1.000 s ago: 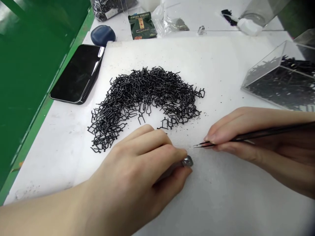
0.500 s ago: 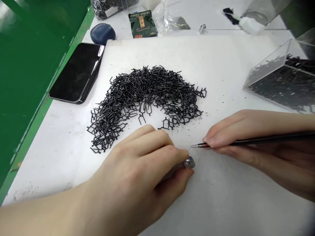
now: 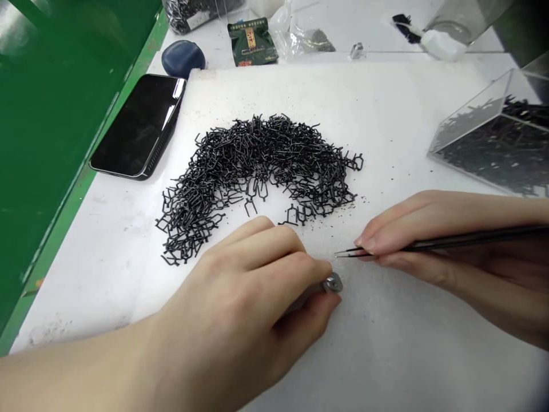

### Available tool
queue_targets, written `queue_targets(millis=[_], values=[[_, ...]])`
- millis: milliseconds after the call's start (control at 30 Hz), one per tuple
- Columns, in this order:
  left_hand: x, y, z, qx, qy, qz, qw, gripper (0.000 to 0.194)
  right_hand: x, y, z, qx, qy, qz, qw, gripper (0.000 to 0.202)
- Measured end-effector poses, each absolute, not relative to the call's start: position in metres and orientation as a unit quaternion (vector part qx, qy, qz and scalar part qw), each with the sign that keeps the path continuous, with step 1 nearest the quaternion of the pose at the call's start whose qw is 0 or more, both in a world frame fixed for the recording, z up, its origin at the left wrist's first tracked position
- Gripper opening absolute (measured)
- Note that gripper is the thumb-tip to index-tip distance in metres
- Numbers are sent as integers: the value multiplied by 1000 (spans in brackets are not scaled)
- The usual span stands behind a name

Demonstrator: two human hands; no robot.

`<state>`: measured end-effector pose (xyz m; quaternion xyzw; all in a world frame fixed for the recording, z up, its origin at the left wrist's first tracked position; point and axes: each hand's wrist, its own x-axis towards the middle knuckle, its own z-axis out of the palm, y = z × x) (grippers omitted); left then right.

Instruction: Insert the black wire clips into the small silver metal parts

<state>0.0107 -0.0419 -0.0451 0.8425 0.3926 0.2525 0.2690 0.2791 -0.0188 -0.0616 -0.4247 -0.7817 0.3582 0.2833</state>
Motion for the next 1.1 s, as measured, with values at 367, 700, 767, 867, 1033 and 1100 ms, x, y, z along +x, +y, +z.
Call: queue_targets(millis=[367,700,767,867,1033,1100], values=[[8,-44,-48,843,389,245,278,13,280,-17,-59,-403,-792,362,281,18],[9,-44,-49,842,381,273,267,13,279,-17,-55,-386,-808,350,274,16],[9,-46,-47,843,388,256,271,13,279,-17,-54,-384,-809,357,265,15],[8,-47,-45,842,394,248,271,12,279,-17,-53,-378,-812,359,263,15],[9,-44,-46,843,396,243,272,12,279,-20,-56,-425,-787,339,291,10],[9,-42,-47,843,395,241,274,12,280,-21,-59,-463,-766,316,314,9]])
